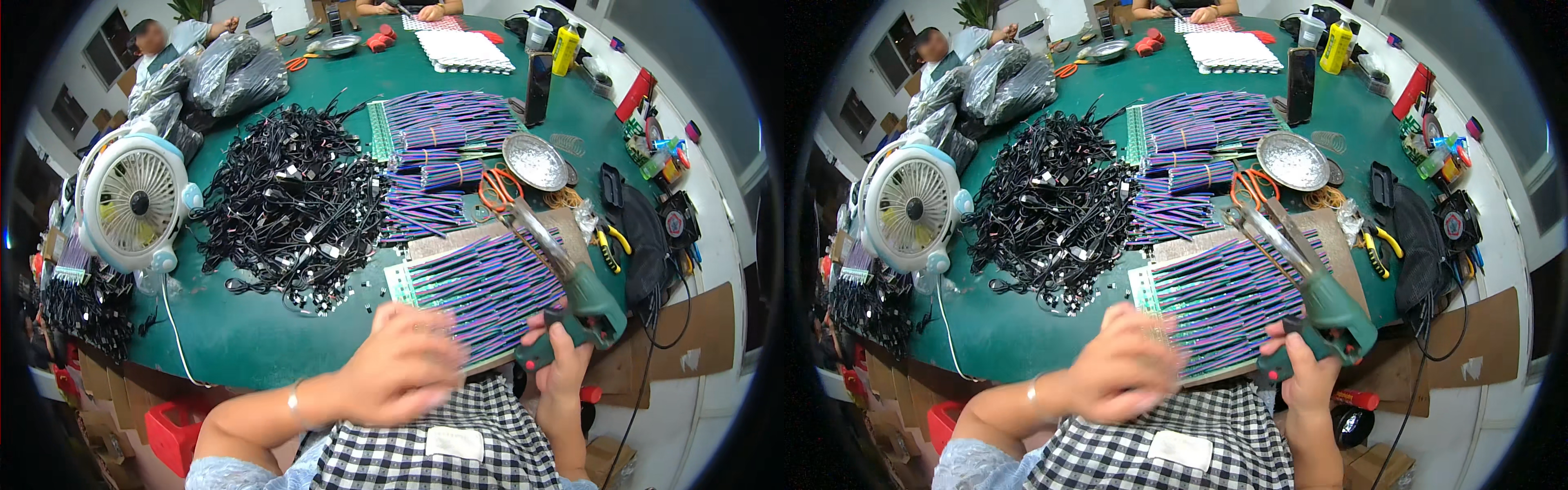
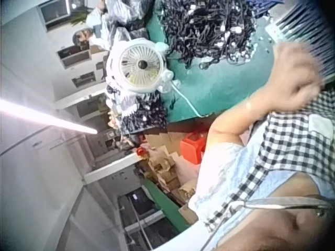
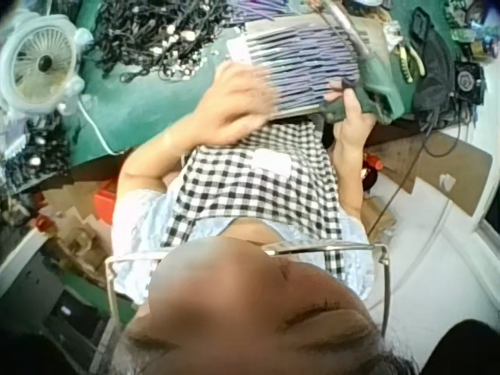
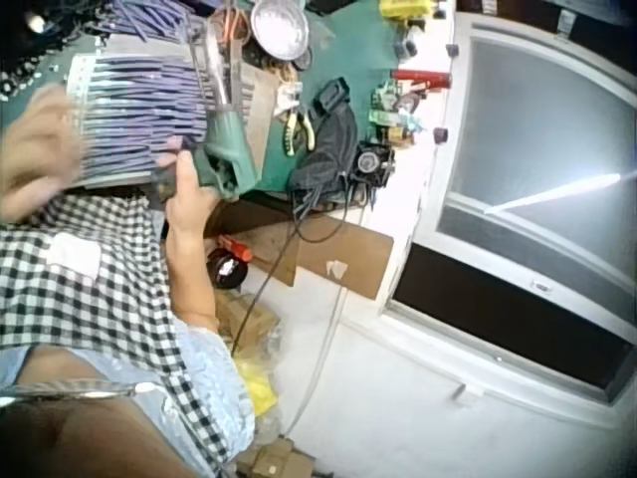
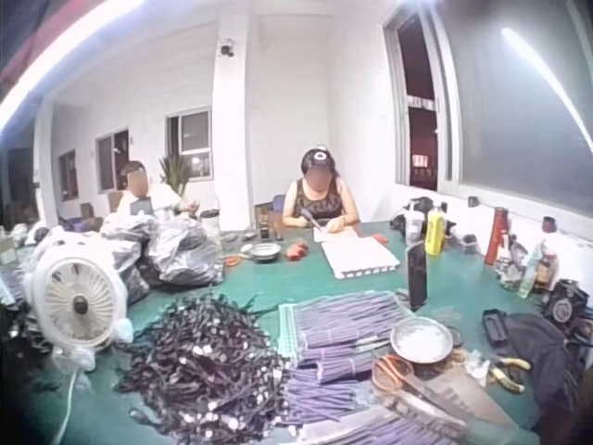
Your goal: The person solders ribbon cables onto a circuit board using a soldering iron, sets the finished board aside, places a new circuit board onto the work surface, and solders ribbon cables onto it.
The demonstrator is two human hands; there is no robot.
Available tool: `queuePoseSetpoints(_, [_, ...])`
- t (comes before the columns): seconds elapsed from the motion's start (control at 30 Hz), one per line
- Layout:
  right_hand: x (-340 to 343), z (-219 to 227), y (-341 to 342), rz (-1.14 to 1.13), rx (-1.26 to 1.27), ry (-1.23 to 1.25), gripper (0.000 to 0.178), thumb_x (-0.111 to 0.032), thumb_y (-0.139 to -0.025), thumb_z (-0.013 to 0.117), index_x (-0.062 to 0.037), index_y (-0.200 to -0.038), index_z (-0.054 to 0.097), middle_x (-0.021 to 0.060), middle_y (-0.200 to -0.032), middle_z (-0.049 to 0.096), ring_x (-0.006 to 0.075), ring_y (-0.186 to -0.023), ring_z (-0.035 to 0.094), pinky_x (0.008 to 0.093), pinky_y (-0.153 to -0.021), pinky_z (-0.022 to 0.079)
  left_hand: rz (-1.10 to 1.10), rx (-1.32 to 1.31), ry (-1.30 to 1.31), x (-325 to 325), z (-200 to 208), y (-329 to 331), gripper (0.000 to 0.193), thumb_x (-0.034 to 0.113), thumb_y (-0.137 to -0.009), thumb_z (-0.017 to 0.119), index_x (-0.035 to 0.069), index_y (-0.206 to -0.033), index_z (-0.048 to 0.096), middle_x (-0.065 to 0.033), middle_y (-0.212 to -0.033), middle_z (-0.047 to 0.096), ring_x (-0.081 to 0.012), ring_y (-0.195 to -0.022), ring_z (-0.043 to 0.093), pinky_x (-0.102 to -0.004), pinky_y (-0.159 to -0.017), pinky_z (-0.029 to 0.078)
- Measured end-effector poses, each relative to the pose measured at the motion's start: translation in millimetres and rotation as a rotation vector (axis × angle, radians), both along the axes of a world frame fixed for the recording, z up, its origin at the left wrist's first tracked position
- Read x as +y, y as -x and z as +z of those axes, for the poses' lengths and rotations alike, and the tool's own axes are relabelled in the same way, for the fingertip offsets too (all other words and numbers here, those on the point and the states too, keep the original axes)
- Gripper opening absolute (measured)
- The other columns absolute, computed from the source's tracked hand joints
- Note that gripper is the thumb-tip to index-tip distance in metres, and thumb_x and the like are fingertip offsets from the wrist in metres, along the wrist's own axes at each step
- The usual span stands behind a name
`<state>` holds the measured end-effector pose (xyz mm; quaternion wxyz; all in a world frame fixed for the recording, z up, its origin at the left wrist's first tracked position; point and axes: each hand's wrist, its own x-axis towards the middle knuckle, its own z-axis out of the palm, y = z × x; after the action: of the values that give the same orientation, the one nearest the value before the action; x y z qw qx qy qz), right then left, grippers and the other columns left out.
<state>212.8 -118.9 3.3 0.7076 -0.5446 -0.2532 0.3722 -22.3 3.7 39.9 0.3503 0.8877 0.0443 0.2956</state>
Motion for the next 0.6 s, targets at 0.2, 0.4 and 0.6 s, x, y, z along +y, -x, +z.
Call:
queuePoseSetpoints(0.2, [-12.8, -8.0, 17.9, 0.0, 0.074, 0.002, 0.047, -0.017, -0.087, 0.059, 0.0012, -0.126, 0.04, 0.0202, -0.088, 0.063, 0.0223, -0.063, 0.063, 0.0318, -0.059, 0.054, -0.036, -0.938, 0.649, -56.7, 96.4, 18.3, 0.026, 0.024, -0.093, 0.058, 0.01, -0.071, 0.059, -0.0004, -0.073, 0.064, -0.0219, -0.079, 0.056, -0.0402, -0.076, 0.042])
queuePoseSetpoints(0.4, [-19.2, -20.9, 40.5, -0.08, 0.056, 0.0, 0.046, -0.016, -0.085, 0.058, 0.0018, -0.124, 0.041, 0.0194, -0.087, 0.062, 0.0212, -0.062, 0.062, 0.0306, -0.058, 0.054, 0.43, -0.897, 0.893, -80.4, 108.5, 28.1, 0.034, 0.017, -0.098, 0.043, 0.01, -0.065, 0.044, -0.008, -0.057, 0.051, -0.0215, -0.06, 0.051, -0.0378, -0.055, 0.04])
queuePoseSetpoints(0.6, [-25.7, -19.9, 60.0, -0.098, 0.028, -0.016, 0.046, -0.021, -0.086, 0.057, -0.0017, -0.124, 0.039, 0.0163, -0.085, 0.061, 0.0171, -0.066, 0.059, 0.031, -0.067, 0.049, 0.442, -0.71, 1.213, -79.2, 101.7, 51.5, 0.03, 0.008, -0.098, 0.037, 0.003, -0.071, 0.048, -0.0125, -0.057, 0.048, -0.0241, -0.059, 0.051, -0.0398, -0.056, 0.041])
